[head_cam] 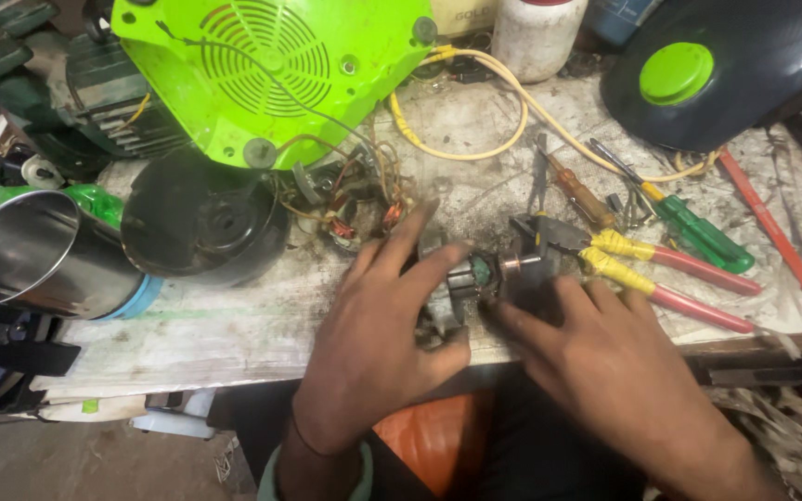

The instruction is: The person works on a disassembled blender motor at a cluttered workbench. They first handle the motor housing and armature with a screwdriver, separate the armature from the housing, then repeatedly rub the copper commutator with a sanding block, rotating the armature to sand its surface.

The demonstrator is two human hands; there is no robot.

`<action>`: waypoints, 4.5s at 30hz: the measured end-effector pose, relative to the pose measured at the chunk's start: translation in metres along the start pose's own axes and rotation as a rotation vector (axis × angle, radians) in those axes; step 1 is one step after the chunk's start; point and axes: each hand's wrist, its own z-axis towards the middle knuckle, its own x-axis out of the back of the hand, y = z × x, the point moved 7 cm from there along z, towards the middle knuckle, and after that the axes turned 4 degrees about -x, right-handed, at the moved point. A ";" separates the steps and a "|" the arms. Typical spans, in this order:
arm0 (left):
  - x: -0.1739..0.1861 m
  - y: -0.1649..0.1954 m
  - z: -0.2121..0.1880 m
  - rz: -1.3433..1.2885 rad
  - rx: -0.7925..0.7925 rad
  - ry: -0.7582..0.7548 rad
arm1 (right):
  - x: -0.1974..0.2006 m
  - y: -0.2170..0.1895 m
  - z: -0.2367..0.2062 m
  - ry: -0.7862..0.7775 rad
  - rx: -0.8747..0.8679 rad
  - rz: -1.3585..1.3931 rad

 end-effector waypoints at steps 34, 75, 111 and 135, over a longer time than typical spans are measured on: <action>-0.012 0.026 0.026 0.226 -0.050 0.172 | 0.006 0.060 0.012 0.604 -0.368 1.119; -0.017 0.024 0.023 0.142 -0.075 0.154 | 0.012 0.044 0.008 0.598 -0.308 0.766; -0.008 0.014 0.017 0.119 -0.106 0.222 | 0.013 0.044 0.003 0.621 -0.215 0.786; -0.009 0.020 0.019 0.031 -0.130 0.234 | 0.012 0.042 0.008 0.635 -0.230 0.769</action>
